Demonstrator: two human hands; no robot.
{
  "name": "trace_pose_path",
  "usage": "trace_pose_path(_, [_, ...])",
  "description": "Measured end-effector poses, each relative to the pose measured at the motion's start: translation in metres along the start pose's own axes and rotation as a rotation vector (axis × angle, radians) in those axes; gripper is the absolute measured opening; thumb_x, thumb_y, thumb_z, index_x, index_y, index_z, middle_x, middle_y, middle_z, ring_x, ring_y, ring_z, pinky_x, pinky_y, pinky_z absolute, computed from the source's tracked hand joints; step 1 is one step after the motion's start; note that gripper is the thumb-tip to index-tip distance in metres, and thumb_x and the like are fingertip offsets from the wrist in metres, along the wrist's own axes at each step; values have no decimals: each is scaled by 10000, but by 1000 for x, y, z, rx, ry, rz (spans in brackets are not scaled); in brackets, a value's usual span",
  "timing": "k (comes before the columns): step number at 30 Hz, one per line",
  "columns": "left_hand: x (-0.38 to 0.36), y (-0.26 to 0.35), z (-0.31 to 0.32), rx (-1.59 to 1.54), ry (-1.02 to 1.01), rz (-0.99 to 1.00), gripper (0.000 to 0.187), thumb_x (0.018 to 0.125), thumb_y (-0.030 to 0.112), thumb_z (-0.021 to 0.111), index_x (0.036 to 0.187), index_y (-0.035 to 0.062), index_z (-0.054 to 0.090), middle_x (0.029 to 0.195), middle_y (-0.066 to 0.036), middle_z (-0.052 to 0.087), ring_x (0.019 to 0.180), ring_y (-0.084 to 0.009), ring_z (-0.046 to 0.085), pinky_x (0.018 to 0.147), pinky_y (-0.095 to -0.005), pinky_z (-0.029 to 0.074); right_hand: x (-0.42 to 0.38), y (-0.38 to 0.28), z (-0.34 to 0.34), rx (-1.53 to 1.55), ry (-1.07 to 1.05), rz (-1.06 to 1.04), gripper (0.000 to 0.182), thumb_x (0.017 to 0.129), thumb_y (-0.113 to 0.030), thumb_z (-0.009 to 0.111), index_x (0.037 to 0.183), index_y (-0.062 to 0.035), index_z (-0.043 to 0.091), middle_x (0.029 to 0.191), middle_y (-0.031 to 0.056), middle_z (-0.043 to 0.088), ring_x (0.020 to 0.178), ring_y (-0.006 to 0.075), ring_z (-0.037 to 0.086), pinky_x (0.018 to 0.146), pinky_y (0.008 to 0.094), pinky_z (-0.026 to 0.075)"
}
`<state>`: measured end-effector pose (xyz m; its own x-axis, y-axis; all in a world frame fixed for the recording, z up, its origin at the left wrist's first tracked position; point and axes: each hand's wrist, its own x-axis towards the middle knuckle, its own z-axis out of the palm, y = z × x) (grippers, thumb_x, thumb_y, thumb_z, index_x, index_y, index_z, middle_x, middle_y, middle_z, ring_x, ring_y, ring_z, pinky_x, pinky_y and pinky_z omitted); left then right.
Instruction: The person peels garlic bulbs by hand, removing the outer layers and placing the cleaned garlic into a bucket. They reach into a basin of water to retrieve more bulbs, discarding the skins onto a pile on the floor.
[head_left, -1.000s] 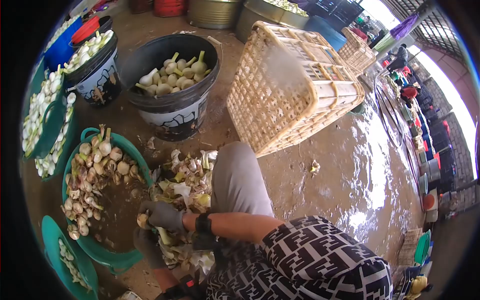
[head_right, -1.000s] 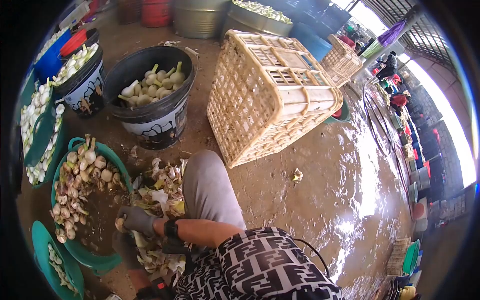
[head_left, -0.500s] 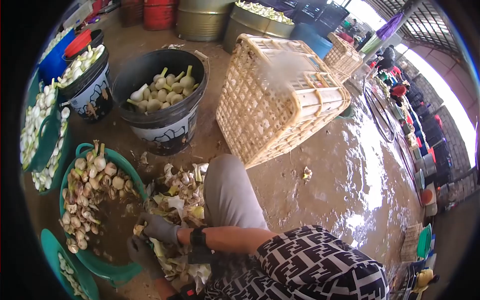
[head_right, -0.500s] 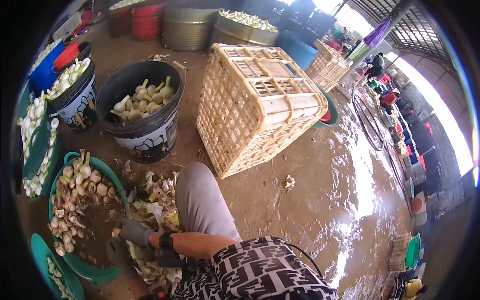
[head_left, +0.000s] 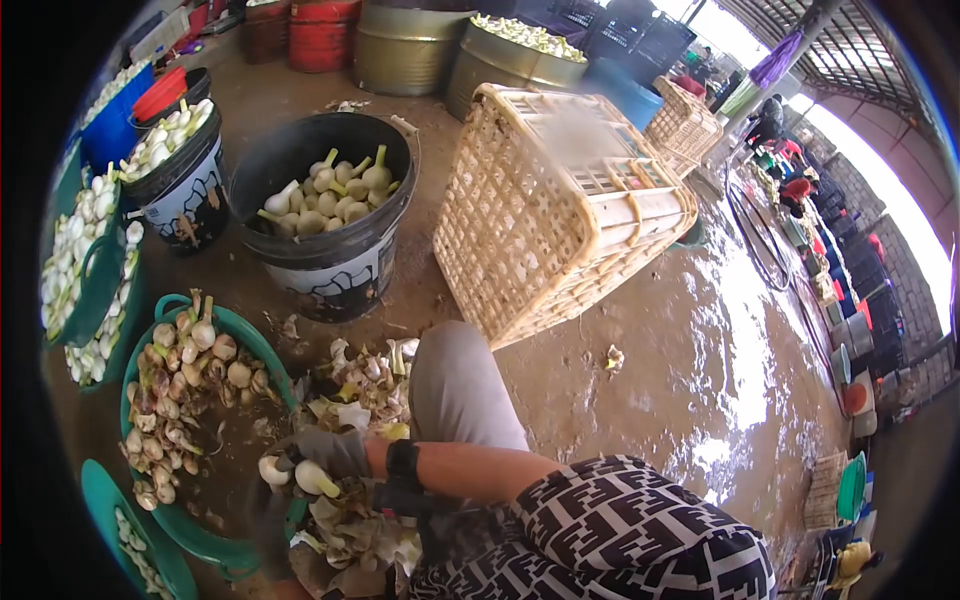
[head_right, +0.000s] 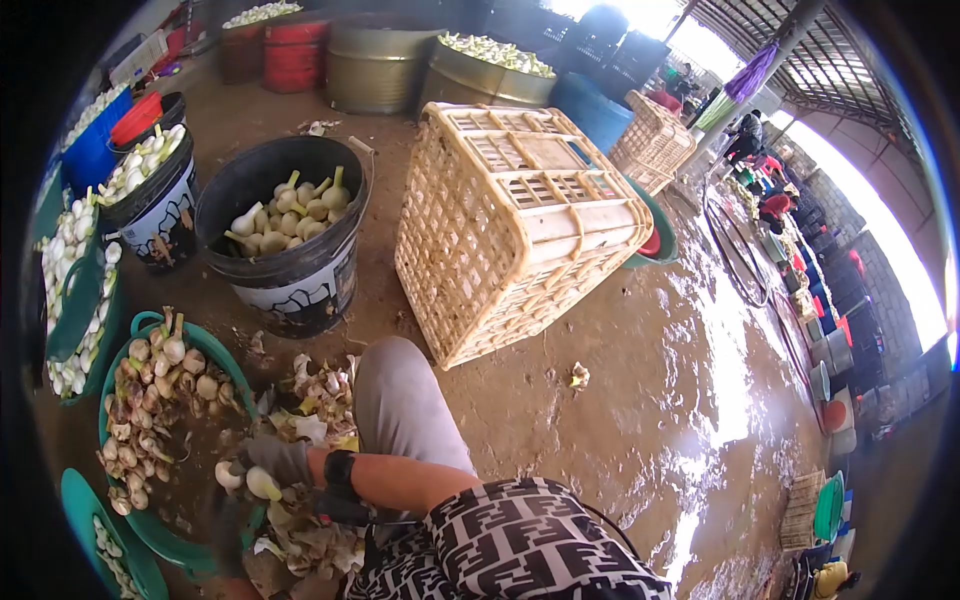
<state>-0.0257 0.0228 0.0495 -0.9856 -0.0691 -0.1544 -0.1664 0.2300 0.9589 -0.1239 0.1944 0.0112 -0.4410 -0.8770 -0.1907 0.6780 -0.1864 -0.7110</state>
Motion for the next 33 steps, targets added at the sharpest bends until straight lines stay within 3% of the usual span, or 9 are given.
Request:
trace_pose_path(3, [-2, -15, 9, -196, 0, -106, 300, 830, 169, 564, 1054, -30, 572, 923, -33, 589, 844, -104, 527, 721, -247, 434, 25, 24, -21, -403, 115, 13, 318, 779, -179, 603, 1035, 8, 579, 922, 115, 623, 802, 203, 603, 674, 334, 498])
trace_pose_path(6, [2, -40, 2, 52, -34, 26, 231, 835, 176, 564, 937, -30, 586, 787, 3, 562, 719, -84, 508, 645, -236, 426, 25, 22, -23, -915, 91, -61, 389, 714, -228, 644, 1023, 1, 593, 926, 137, 629, 823, 234, 601, 709, 353, 477])
trace_pose_path(9, [-2, -31, 7, -98, -11, -192, 180, 848, 174, 549, 835, -3, 580, 710, 26, 514, 660, -48, 464, 578, -215, 390, 1, -12, 7, -926, 147, 20, 394, 646, -247, 662, 951, -2, 619, 890, 164, 630, 813, 269, 600, 708, 367, 459])
trace_pose_path(13, [-13, -44, 5, -165, 8, -135, 172, 872, 167, 520, 800, 17, 563, 694, 33, 495, 633, -31, 445, 523, -197, 351, 13, 14, -10, -907, 46, -167, 360, 590, -259, 662, 844, -5, 645, 824, 190, 626, 750, 324, 597, 666, 394, 451])
trace_pose_path(17, [-11, -64, 26, -254, 231, -71, 185, 896, 161, 490, 786, 25, 552, 674, 43, 474, 578, -29, 423, 473, -204, 325, 9, 12, 2, -802, 190, 44, 347, 584, -259, 662, 824, -9, 645, 799, 188, 626, 724, 338, 594, 639, 401, 458])
trace_pose_path(21, [-13, -46, 44, -360, 415, -197, 204, 911, 156, 462, 773, 29, 542, 665, 41, 462, 560, -29, 409, 466, -210, 318, 4, 10, 10, -861, 228, -4, 329, 590, -240, 663, 824, -10, 645, 791, 191, 626, 720, 338, 603, 640, 405, 470])
trace_pose_path(24, [-17, -56, 39, -404, 384, -220, 204, 911, 162, 452, 807, 21, 557, 680, 33, 480, 576, -35, 417, 475, -209, 313, 1, 12, 17, -894, 263, -35, 323, 590, -202, 660, 848, -8, 643, 792, 192, 627, 729, 336, 610, 650, 403, 478])
trace_pose_path(29, [-16, -86, 30, -415, 362, -242, 207, 887, 133, 420, 886, -1, 577, 779, -19, 545, 660, -83, 512, 524, -242, 411, 4, 23, 17, -964, 276, -86, 311, 588, -139, 652, 864, 3, 627, 775, 191, 625, 734, 337, 614, 651, 397, 483])
trace_pose_path(33, [-17, -77, 37, -450, 335, -216, 222, 863, 115, 405, 905, -14, 581, 869, -59, 570, 757, -133, 566, 601, -284, 482, -4, 17, 21, -993, 192, 32, 415, 595, -137, 679, 983, -17, 595, 878, 168, 617, 836, 310, 600, 698, 366, 471])
